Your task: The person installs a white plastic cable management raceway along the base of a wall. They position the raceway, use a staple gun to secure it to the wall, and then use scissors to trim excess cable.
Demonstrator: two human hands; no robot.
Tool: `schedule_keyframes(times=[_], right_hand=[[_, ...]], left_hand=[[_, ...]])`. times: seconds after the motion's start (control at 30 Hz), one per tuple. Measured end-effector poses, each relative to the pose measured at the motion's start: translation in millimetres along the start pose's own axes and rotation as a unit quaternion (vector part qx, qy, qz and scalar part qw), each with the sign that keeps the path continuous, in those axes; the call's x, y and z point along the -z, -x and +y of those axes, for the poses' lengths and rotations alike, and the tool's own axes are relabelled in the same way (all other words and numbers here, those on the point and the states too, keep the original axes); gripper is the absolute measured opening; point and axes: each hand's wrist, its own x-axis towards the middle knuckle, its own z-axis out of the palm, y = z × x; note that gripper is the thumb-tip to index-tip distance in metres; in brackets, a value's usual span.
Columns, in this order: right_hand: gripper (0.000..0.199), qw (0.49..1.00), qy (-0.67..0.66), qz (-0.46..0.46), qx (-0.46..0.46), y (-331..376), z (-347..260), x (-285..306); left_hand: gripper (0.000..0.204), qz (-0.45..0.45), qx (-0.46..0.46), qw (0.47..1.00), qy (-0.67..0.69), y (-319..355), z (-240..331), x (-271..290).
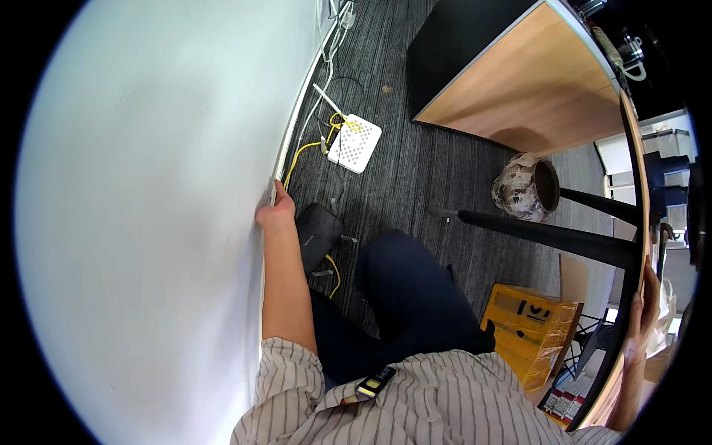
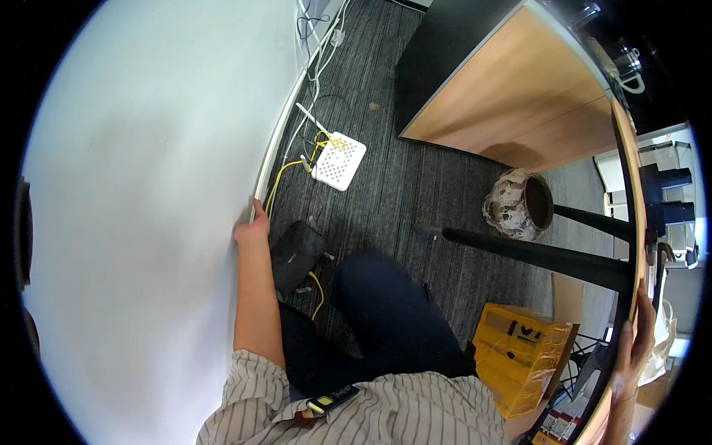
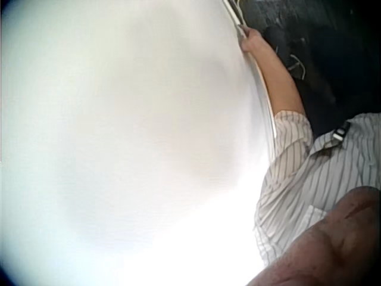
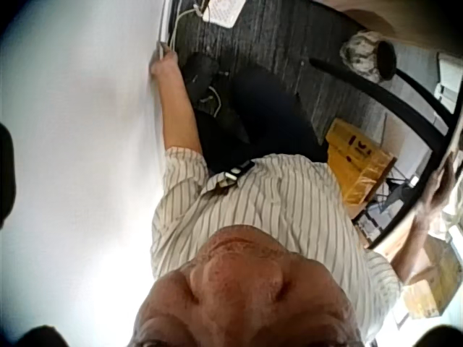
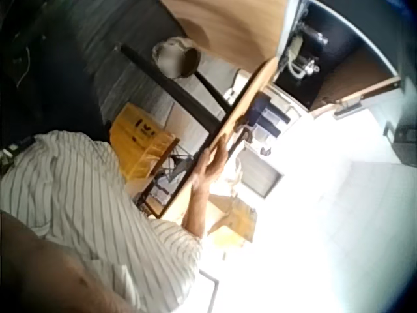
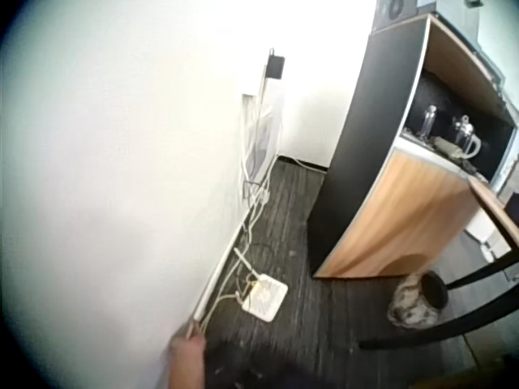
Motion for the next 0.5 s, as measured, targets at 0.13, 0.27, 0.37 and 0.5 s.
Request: schedule_keyframes(times=[0.13, 0.27, 0.37, 0.5], right_hand=[[0.037, 0.913, 0.342, -0.135, -0.174, -26, -91, 25], [0.016, 0.891, 0.411, -0.131, 0.144, -71, -214, 4], [0.013, 0.805, 0.517, -0.257, 0.135, -89, -314, 9], [0.014, 0.753, 0.393, -0.263, 0.457, -147, -410, -91]], left_hand=[[0.05, -0.001, 0.004, 1.0, 0.017, 3, -12, 3], [0.05, -0.065, -0.018, 0.994, 0.083, -28, 63, -12], [0.045, 0.002, 0.104, 0.994, 0.042, -5, -37, 20], [0.042, -0.049, 0.084, 0.994, 0.049, -17, 15, 8]])
